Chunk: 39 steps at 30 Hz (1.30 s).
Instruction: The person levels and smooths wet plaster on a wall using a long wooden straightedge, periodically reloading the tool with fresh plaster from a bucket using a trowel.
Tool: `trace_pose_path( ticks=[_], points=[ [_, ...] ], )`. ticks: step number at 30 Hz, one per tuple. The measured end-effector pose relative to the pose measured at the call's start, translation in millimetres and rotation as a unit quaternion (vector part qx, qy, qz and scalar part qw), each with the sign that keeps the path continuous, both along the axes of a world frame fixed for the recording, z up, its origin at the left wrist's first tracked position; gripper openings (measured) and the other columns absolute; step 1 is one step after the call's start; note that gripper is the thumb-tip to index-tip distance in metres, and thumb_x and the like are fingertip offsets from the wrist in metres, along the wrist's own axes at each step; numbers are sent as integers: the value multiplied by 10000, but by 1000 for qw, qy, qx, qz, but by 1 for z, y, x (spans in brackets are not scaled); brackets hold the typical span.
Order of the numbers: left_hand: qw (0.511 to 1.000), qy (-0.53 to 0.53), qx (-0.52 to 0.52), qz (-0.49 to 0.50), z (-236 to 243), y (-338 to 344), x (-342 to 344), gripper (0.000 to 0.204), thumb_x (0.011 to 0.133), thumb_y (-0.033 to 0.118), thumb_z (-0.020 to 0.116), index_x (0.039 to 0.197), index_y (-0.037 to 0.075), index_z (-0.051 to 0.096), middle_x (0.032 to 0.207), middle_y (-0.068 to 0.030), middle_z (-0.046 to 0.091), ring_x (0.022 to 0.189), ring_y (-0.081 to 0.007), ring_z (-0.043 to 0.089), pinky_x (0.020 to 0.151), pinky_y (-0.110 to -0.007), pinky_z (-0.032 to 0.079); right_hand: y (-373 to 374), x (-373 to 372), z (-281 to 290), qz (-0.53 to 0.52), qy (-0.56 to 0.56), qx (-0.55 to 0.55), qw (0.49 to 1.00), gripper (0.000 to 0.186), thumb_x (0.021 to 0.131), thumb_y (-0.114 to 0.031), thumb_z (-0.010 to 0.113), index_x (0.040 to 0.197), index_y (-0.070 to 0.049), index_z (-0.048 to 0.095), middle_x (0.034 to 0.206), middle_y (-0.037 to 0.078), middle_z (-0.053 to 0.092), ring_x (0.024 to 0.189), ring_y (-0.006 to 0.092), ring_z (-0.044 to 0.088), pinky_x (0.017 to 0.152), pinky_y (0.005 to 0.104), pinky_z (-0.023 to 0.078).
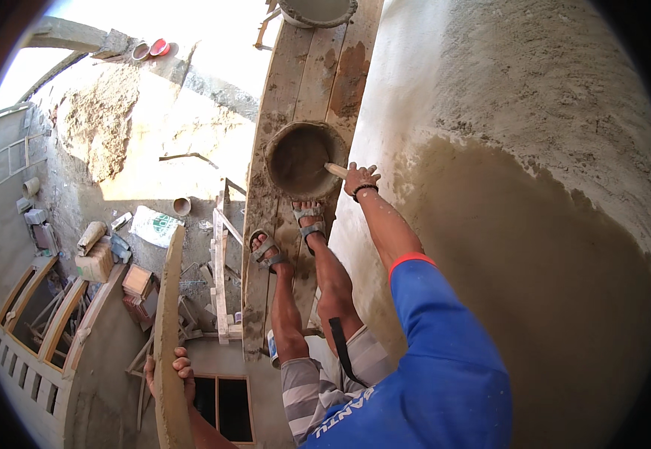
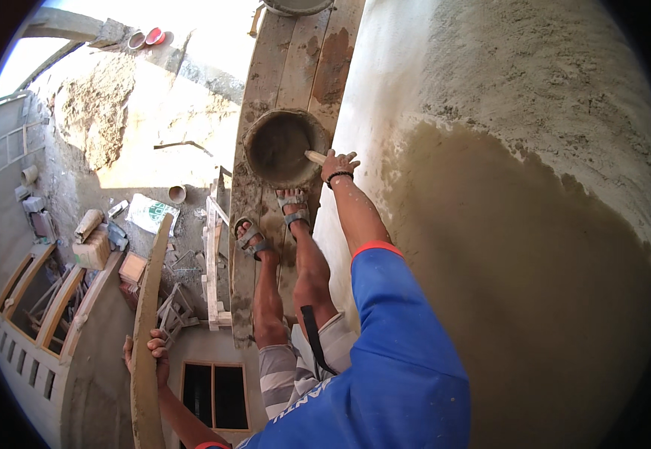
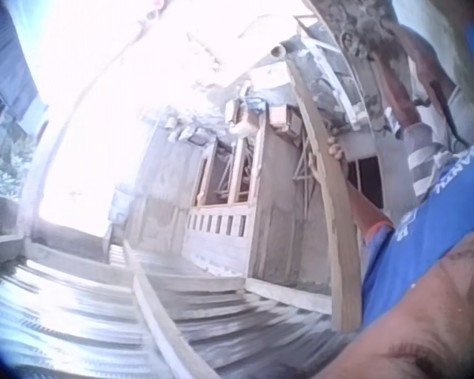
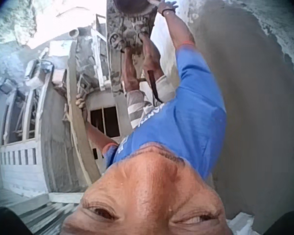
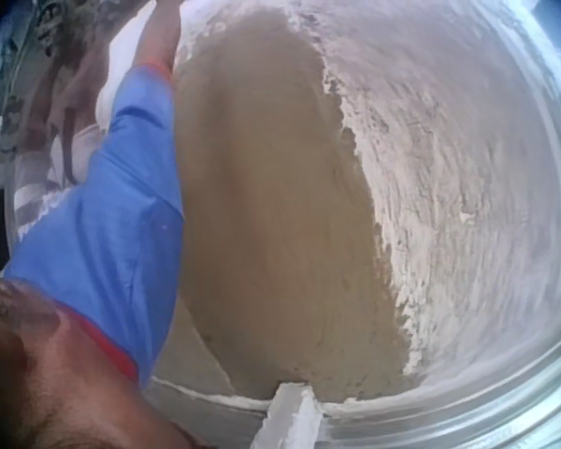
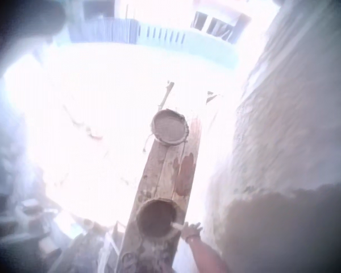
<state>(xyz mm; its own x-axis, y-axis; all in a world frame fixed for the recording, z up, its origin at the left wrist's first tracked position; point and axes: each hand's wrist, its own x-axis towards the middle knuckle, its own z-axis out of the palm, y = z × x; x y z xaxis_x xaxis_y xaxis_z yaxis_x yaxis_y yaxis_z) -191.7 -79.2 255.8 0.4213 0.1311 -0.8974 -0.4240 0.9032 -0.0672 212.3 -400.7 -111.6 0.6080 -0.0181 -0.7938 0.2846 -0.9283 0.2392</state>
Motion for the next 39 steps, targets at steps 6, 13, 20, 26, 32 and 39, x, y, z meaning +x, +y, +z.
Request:
trace_pose_path(
  ticks=[6, 13, 20, 26, 32, 39],
  points=[
    [1000, 15, -20, 8, -16, 5, 17, 584, 922, 340, 464, 1221, -117, 259, 1033, -227, 417, 845, -290, 512, 699, -390, 465, 3, 2, -11, 34, 95, 14, 995, 484, 790, -211, 594, 1236, -89, 452, 1112, 199, 605, 1101, 373, 540, 914, 511, 423],
    [999, 14, -21, 36, -17, 12, 3, 593, 898, 331, 494, 1207, -123, 269, 1028, -222, 419, 853, -279, 502, 701, -383, 464, 36, -46, 81, 72, 25, 177, 981, 304, 760, -109, 578, 1009, 31, 474, 872, 234, 650, 847, 373, 645, 754, 439, 514],
    [998, -60, -25, 11, -19, 15, 5, 677, 883, 348, 514, 1278, -123, 230, 1063, -232, 405, 857, -269, 498, 738, -376, 475, -11, -61, 86, 50, 46, 142, 987, 379, 779, -185, 564, 1075, 27, 459, 916, 246, 638, 877, 382, 633, 758, 461, 510],
    [991, -123, -46, -16, -49, 25, -15, 683, 840, 387, 525, 1214, -144, 314, 1026, -206, 424, 869, -294, 509, 754, -407, 461, 18, -74, 223, -72, 109, 350, 928, 416, 779, -252, 635, 1079, -11, 478, 831, 235, 619, 812, 400, 613, 723, 441, 493],
    [985, -169, -22, -9, -80, 26, 6, 612, 874, 433, 442, 1164, -102, 389, 980, -234, 468, 865, -331, 532, 765, -442, 483, 98, -85, 430, 84, 183, 445, 872, 469, 765, -200, 676, 1140, -18, 461, 829, 217, 628, 778, 402, 623, 670, 434, 495],
    [986, -124, 71, -84, -73, 26, 45, 568, 912, 445, 395, 1104, -87, 449, 766, -227, 544, 689, -329, 593, 624, -428, 524, 123, -71, 607, 260, 336, 568, 705, 508, 732, -182, 719, 1169, -36, 504, 911, 174, 634, 763, 345, 639, 657, 387, 514]
  ],
)
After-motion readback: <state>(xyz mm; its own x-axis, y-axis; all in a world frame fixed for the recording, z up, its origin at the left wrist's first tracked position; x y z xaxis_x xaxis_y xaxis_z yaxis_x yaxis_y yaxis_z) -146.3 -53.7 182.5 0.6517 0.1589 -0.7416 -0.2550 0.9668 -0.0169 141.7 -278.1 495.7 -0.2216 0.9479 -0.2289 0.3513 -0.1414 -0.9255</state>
